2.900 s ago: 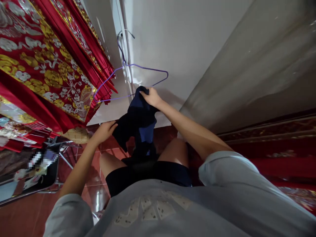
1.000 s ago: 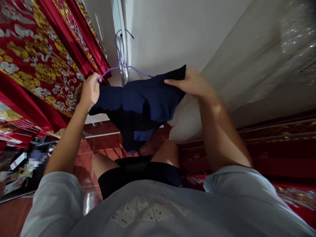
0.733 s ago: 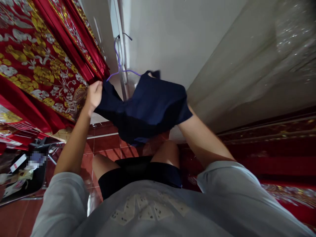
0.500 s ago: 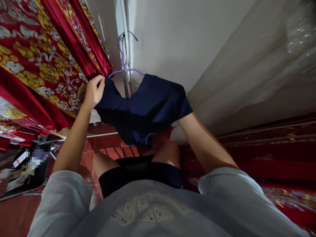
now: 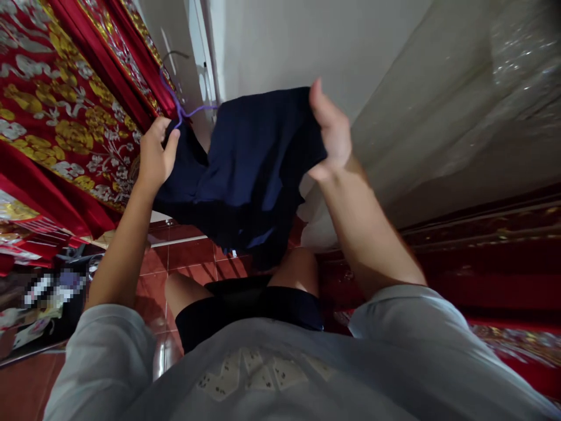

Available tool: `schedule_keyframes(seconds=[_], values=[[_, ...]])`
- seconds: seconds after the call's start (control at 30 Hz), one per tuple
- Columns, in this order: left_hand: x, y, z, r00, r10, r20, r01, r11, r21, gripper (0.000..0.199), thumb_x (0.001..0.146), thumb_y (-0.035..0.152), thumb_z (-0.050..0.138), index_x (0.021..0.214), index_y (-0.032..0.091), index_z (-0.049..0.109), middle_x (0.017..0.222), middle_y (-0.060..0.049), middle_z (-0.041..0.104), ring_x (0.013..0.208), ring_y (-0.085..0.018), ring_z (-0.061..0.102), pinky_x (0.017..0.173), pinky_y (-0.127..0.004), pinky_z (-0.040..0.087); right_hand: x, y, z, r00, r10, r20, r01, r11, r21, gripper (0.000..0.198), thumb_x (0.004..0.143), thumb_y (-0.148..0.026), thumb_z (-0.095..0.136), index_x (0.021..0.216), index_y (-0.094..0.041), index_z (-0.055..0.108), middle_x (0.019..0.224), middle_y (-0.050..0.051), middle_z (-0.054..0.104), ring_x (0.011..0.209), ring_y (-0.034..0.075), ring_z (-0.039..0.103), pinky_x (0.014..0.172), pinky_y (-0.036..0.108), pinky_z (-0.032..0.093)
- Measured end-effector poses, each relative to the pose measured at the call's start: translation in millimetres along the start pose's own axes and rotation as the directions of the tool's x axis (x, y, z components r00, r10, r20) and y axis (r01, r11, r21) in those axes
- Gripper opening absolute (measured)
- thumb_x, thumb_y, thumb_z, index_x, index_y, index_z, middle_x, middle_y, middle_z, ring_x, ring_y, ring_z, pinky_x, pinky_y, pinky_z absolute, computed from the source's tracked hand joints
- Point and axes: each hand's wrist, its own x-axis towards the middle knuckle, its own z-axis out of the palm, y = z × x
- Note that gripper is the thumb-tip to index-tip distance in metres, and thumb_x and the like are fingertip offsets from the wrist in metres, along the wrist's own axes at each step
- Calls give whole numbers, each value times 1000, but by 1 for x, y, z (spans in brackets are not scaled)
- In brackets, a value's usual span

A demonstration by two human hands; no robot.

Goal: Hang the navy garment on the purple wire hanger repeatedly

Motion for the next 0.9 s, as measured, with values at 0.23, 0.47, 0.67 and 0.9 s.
schedule_keyframes(seconds=[0.23,0.47,0.67,0.9], values=[[-35,-5,-13,981,20,193,5,992,-130,27,92,38,65,72,21,64,93,-7,74,104,-24,70,104,-44,55,-28,29,12,481,169,860,-12,982,-187,73,82,-84,61,109,-18,76,109,13,77,110,29,72,103,48,57],[-54,57,13,811,216,544,22,918,-396,42,88,24,69,48,20,58,114,-8,77,131,-30,63,117,-52,48,-3,108,4,909,-112,403,300,845,-442,73,87,-62,72,148,-27,53,161,13,45,148,34,44,121,57,40],[-51,87,19,710,287,644,77,876,-476,38,89,32,78,54,21,68,125,-9,74,126,-32,68,112,-52,54,2,105,-36,855,244,458,-92,940,-328,58,77,-77,74,89,-22,62,67,1,64,55,16,64,48,27,50],[-52,62,-17,685,-14,728,500,736,-457,46,94,63,67,115,23,76,125,-17,74,116,-36,73,94,-54,63,-8,99,-79,961,231,153,-212,969,-130,61,67,-72,80,64,-22,46,54,-6,35,40,5,21,35,25,6]])
